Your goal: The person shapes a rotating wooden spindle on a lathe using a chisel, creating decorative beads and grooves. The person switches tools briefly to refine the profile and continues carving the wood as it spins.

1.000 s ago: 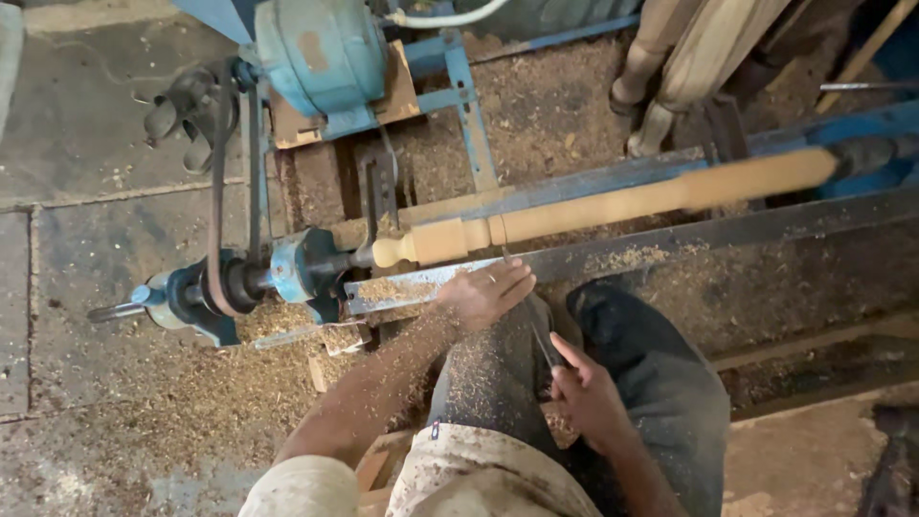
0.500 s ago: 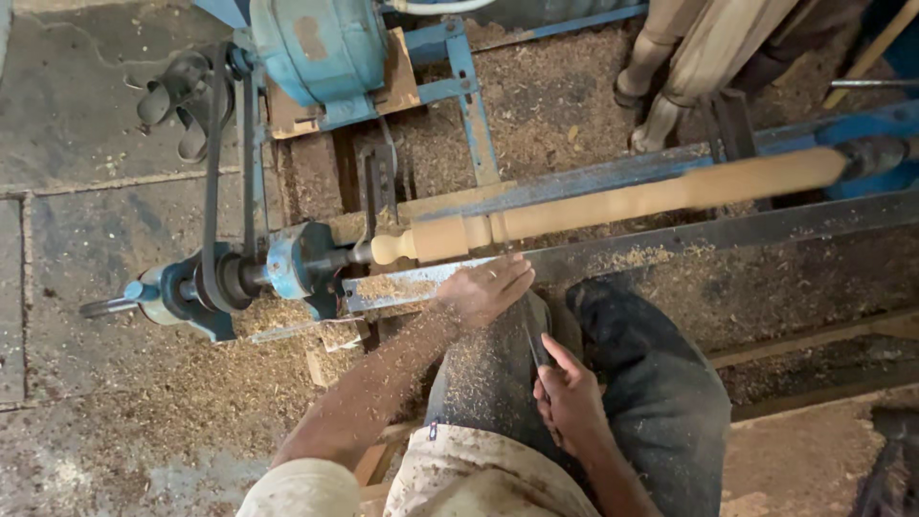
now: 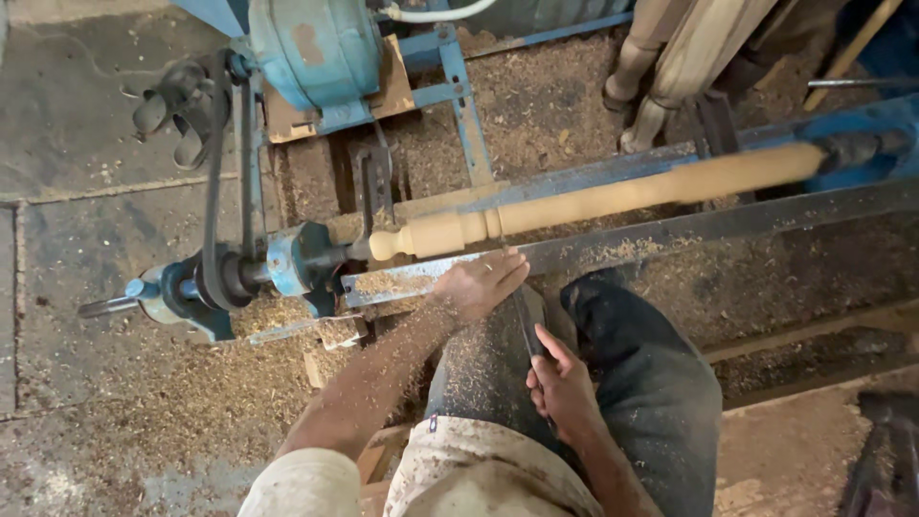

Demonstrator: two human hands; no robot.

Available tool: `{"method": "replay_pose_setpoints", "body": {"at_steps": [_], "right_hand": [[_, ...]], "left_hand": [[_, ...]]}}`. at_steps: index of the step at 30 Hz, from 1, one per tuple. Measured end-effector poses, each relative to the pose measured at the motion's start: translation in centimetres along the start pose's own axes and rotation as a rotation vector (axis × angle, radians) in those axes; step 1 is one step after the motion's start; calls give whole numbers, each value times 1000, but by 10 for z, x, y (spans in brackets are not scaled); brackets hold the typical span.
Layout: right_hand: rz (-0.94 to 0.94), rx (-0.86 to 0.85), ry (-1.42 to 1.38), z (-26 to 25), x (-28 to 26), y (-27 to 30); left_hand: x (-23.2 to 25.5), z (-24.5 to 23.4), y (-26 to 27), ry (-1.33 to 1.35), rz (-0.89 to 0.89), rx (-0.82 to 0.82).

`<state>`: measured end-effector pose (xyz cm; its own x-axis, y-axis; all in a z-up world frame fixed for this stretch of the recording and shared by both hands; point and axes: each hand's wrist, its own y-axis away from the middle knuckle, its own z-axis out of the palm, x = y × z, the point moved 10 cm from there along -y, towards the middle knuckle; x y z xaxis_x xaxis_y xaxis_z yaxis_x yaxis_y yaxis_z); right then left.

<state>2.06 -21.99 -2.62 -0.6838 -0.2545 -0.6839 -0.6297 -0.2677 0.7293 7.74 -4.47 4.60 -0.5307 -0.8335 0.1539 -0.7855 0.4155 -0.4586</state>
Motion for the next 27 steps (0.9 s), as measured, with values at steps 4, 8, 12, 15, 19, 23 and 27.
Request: {"method": "replay_pose_setpoints", "body": {"at_steps": [4,8,12,15,19,23,27], "right_hand": [[-12,-8,23,-2,-2,1],[40,3,61,-14,0,0],[6,-86,103,-11,-8,1],[-14,-59,179,-29,-19,-8],[16,-57,236,-42,-22,-14],[52,-12,77,-24,-8,-9],[36,37,32,-9,3,-7]], "left_hand": [[2,3,1,-23,18,-33],[-2,13,7,-12,-2,-19],[0,18,11,-39,87,28],[2,21,13,-61,97,27],[-1,17,9,-7,55,-43],[-2,7,3,-4,28,-46],[-2,5,0,-14,41,-9]]}}
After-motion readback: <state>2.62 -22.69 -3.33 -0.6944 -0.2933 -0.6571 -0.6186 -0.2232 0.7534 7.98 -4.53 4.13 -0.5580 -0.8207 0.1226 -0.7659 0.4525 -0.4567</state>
